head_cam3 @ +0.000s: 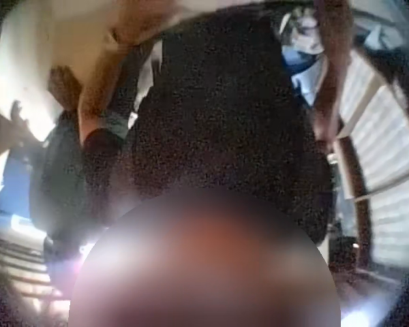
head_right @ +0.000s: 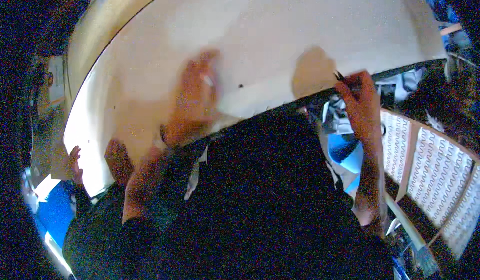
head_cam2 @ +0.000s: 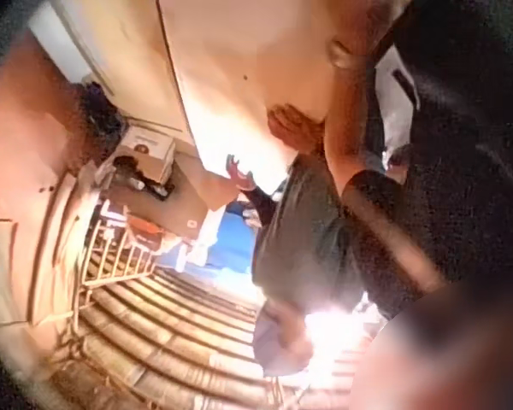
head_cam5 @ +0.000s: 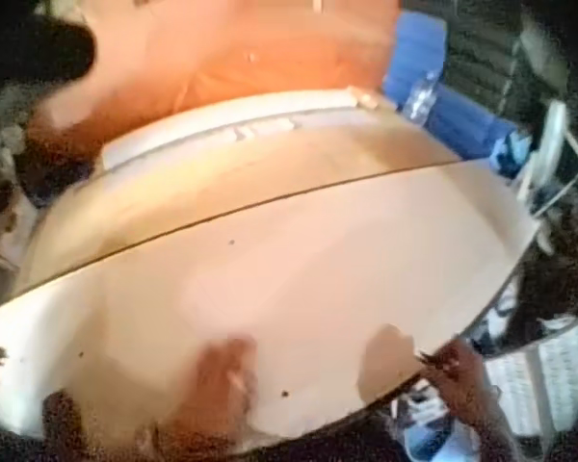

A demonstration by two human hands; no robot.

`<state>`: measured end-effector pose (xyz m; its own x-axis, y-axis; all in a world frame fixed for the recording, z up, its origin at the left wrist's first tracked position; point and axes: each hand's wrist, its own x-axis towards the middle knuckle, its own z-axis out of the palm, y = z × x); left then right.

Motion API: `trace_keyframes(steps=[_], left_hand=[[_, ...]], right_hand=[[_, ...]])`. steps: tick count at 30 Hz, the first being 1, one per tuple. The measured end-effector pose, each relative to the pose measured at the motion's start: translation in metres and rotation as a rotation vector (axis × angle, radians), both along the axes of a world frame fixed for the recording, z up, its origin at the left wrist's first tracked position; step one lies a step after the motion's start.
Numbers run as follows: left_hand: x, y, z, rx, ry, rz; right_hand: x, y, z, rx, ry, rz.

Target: Marking specific points on a white upholstered panel using a pen.

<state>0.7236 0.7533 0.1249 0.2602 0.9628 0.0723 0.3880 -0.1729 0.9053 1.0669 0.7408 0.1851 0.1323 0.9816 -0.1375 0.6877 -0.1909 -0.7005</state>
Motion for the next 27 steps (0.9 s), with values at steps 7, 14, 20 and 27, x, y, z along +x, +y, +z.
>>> trace_keyframes(steps=[7,14,20,27], left_hand=[[0.100,-0.026,0.076,-0.098,-0.651,-1.033],[0.153,-0.008,0.178,0.783,-0.357,-0.767],[0.316,0.024,0.119,0.300,-0.214,-0.904],[0.250,-0.060,0.008,-0.492,-0.348,0.121]], right_hand=[[0.068,-0.003,0.012,-0.072,-0.021,-0.301],[0.152,0.073,0.002,-0.009,-0.190,0.032],[0.142,0.224,0.013,0.017,-0.138,0.584],[0.095,0.311,-0.002,0.018,-0.151,0.967]])
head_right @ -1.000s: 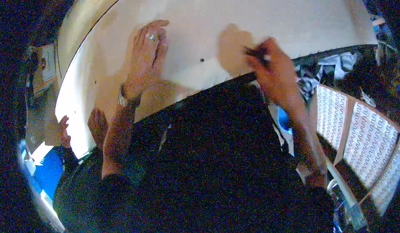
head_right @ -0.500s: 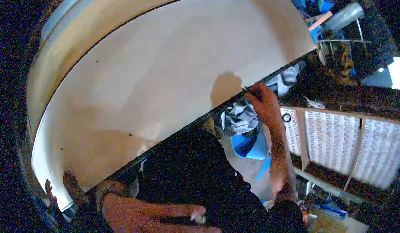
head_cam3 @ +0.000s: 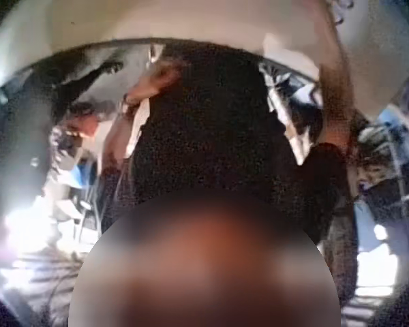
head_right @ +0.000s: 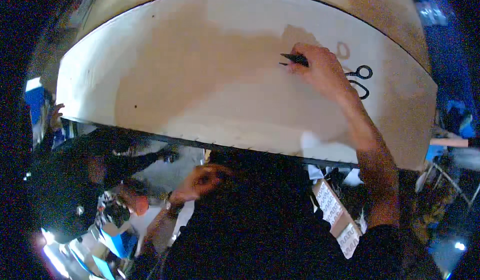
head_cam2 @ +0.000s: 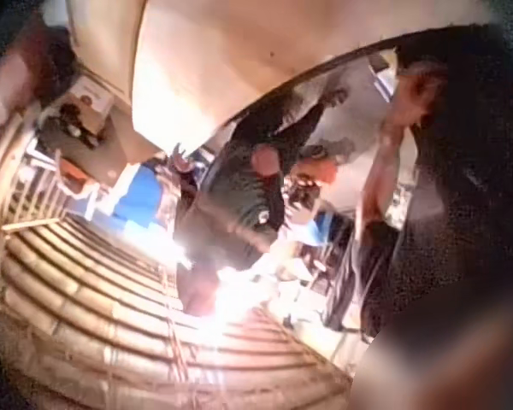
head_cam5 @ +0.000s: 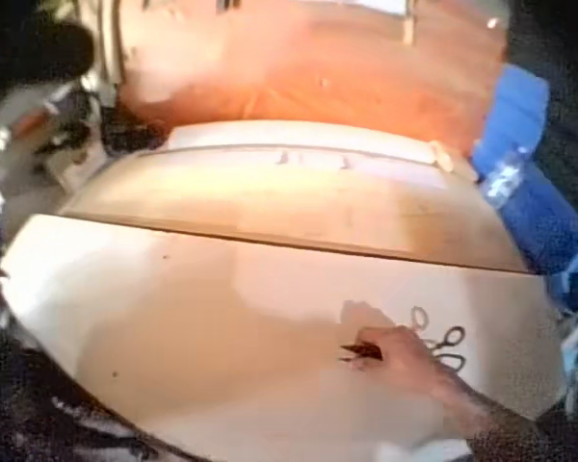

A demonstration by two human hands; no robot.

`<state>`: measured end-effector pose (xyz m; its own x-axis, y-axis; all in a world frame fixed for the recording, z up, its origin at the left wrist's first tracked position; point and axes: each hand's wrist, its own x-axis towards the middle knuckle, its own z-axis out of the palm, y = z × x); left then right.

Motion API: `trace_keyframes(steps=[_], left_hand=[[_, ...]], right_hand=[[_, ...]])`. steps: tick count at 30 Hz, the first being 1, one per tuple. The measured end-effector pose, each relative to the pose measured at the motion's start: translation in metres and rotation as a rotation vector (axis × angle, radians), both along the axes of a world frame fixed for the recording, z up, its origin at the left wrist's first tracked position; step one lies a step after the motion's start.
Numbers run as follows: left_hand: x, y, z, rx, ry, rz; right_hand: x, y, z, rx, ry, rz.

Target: Marking specific points on a white upholstered panel using a pen.

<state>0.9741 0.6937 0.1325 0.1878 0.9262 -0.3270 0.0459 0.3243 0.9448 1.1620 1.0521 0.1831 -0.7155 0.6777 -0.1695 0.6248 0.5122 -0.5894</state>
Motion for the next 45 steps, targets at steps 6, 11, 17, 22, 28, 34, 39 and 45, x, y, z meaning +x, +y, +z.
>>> trace_keyframes(steps=[6,11,17,22,28,34,39,45], left_hand=[[0.077,-0.206,-0.127,-0.298,-0.362,0.762],[0.115,-0.367,-0.148,-0.881,-0.325,0.795],[-0.001,-0.079,-0.069,-0.836,0.115,0.072],[-0.077,0.026,0.077,-0.457,0.261,-0.307],[-0.091,0.140,0.079,0.483,0.482,-0.151],[-0.055,0.212,0.026,0.890,0.721,-0.201],[-0.046,0.224,0.003,0.908,0.729,-0.277],[-0.045,0.222,-0.004,0.896,0.713,-0.315]], right_hand=[[0.021,0.016,0.000,0.083,-0.114,0.173],[0.023,0.019,-0.004,0.044,-0.178,0.153],[0.001,0.005,0.020,0.223,-0.391,0.276],[-0.032,-0.007,0.041,0.389,-0.510,0.381],[-0.058,-0.021,0.051,0.390,-0.798,0.360],[-0.067,-0.024,0.043,0.380,-0.760,0.282],[-0.073,-0.014,0.040,0.329,-0.779,0.216],[-0.055,0.003,0.052,0.159,-0.928,0.139]])
